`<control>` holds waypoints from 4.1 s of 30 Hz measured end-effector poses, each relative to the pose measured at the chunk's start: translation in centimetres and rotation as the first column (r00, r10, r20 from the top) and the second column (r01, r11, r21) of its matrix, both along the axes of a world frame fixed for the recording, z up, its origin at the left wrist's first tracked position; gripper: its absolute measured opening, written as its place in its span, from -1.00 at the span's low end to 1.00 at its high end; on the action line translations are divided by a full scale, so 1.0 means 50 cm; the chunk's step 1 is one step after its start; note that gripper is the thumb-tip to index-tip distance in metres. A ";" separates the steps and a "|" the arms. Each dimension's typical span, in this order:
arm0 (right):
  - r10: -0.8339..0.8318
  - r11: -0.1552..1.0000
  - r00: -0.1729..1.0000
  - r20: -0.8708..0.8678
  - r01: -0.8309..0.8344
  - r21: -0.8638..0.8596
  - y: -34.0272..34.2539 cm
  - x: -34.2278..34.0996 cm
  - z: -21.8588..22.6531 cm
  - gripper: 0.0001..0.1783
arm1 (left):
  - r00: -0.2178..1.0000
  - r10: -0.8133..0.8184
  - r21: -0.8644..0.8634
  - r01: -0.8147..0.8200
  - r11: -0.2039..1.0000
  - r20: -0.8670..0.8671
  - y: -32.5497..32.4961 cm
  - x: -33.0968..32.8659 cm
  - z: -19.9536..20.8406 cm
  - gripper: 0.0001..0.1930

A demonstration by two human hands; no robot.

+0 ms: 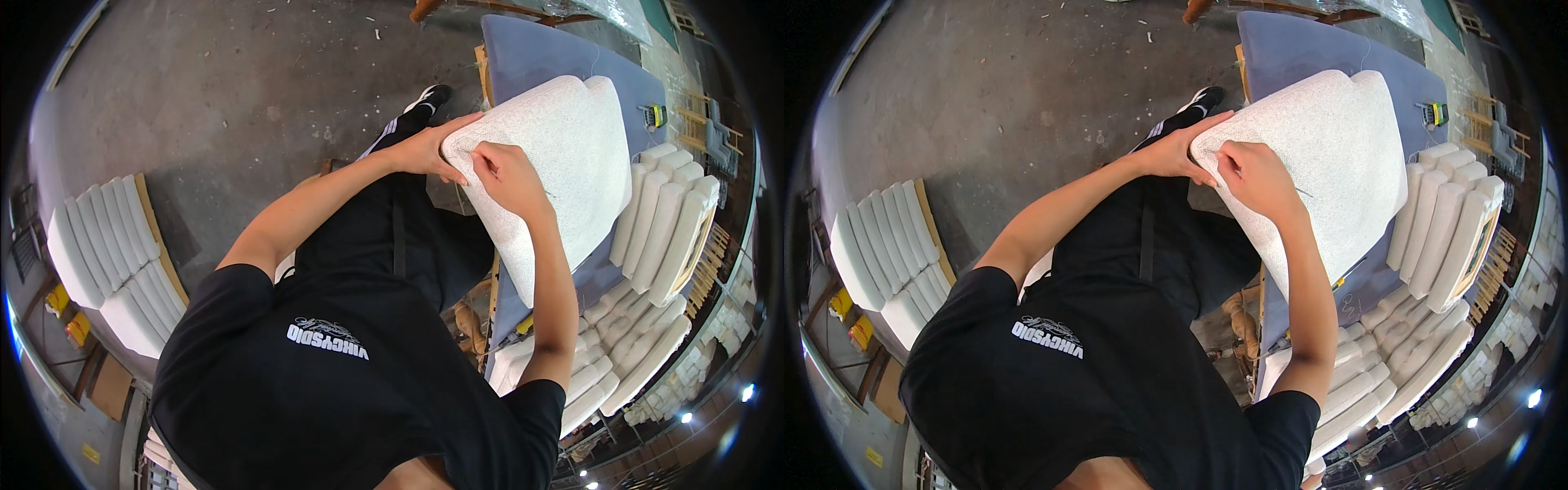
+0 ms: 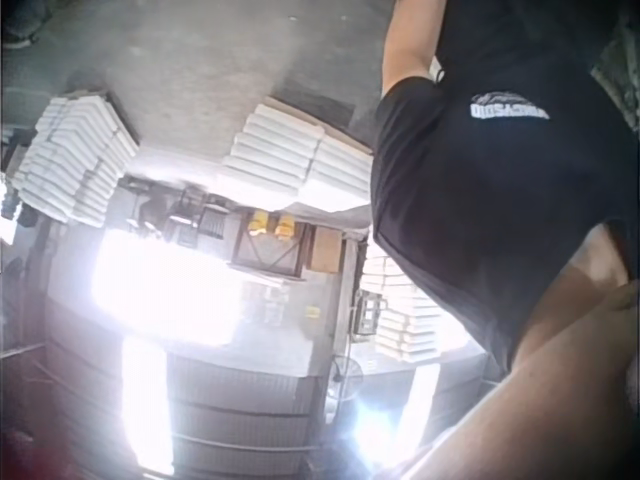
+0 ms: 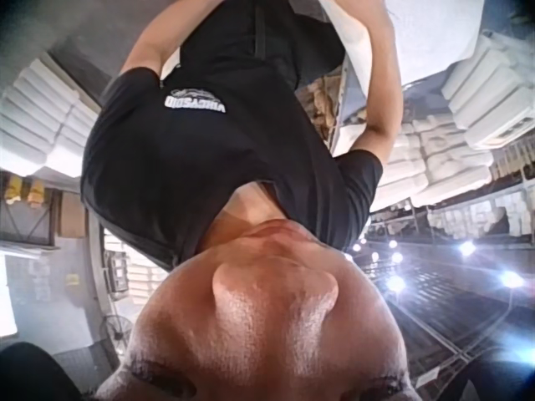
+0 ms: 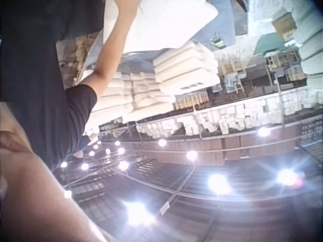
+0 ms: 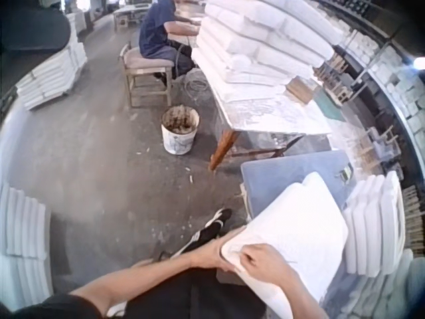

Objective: The person wraps white fabric around a cushion, folds and tucks the edges, and secures the fabric using a staple gun. They trim excess fabric with scissors and repeat the process on multiple cushions, stacking finished units on the table.

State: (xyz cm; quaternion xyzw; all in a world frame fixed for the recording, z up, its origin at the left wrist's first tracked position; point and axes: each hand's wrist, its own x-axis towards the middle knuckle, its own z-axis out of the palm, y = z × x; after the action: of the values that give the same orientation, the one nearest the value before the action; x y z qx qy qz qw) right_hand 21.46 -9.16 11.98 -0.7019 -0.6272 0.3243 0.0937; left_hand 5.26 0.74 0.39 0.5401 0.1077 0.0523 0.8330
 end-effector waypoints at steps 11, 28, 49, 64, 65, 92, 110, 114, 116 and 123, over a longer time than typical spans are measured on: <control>0.041 0.999 0.994 0.099 -0.040 -0.012 0.004 -0.007 0.001 -0.79 | 1.000 0.008 0.036 -0.008 0.999 0.006 -0.007 0.001 -0.011 0.22; -0.057 0.998 0.987 -0.148 0.052 -0.038 0.021 -0.006 -0.021 -0.80 | 0.998 0.051 -0.027 -0.050 0.998 0.027 -0.010 0.007 -0.019 0.25; -0.995 -0.086 -0.101 0.019 0.924 0.373 -0.621 0.370 0.024 -0.59 | 0.928 -0.317 0.184 0.352 0.918 -0.193 0.088 0.078 0.011 0.26; -0.876 0.415 0.158 0.456 0.729 0.545 -0.611 0.546 0.069 -0.60 | 0.953 0.300 0.279 -0.281 0.918 -0.030 -0.130 0.081 0.086 -0.18; -0.954 0.298 0.217 0.208 0.767 0.568 -0.536 0.571 0.132 -0.53 | 0.936 0.350 0.358 -0.339 0.870 0.033 -0.145 0.069 0.097 -0.13; -0.112 0.994 0.929 0.354 0.105 0.038 -0.177 -0.046 -0.001 -0.80 | 0.978 -0.063 0.306 0.123 0.944 -0.199 -0.127 0.035 -0.073 0.11; -0.056 0.996 0.922 0.383 0.076 -0.036 -0.139 -0.056 -0.002 -0.82 | 0.973 -0.166 0.109 0.185 0.977 -0.159 -0.124 0.033 -0.052 0.09; -0.180 0.983 0.962 0.204 0.181 0.016 -0.147 -0.049 -0.030 -0.83 | 0.978 -0.141 0.124 0.161 0.979 -0.150 -0.123 0.035 -0.053 0.08; -0.265 0.964 0.964 0.032 0.264 0.014 -0.156 -0.031 -0.042 -0.84 | 0.973 -0.148 0.105 0.168 0.980 -0.175 -0.131 0.038 -0.044 0.08; -0.186 0.983 0.975 0.119 0.186 0.014 -0.159 -0.022 -0.017 -0.85 | 0.976 -0.119 0.107 0.140 0.984 -0.181 -0.134 0.038 -0.055 0.06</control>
State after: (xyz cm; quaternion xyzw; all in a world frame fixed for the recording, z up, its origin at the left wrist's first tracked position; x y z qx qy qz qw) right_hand 20.34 -17.10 11.15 -0.7755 -0.5637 0.2708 0.0868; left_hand 7.17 -5.94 -2.37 0.5973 0.1410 -0.0433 0.7883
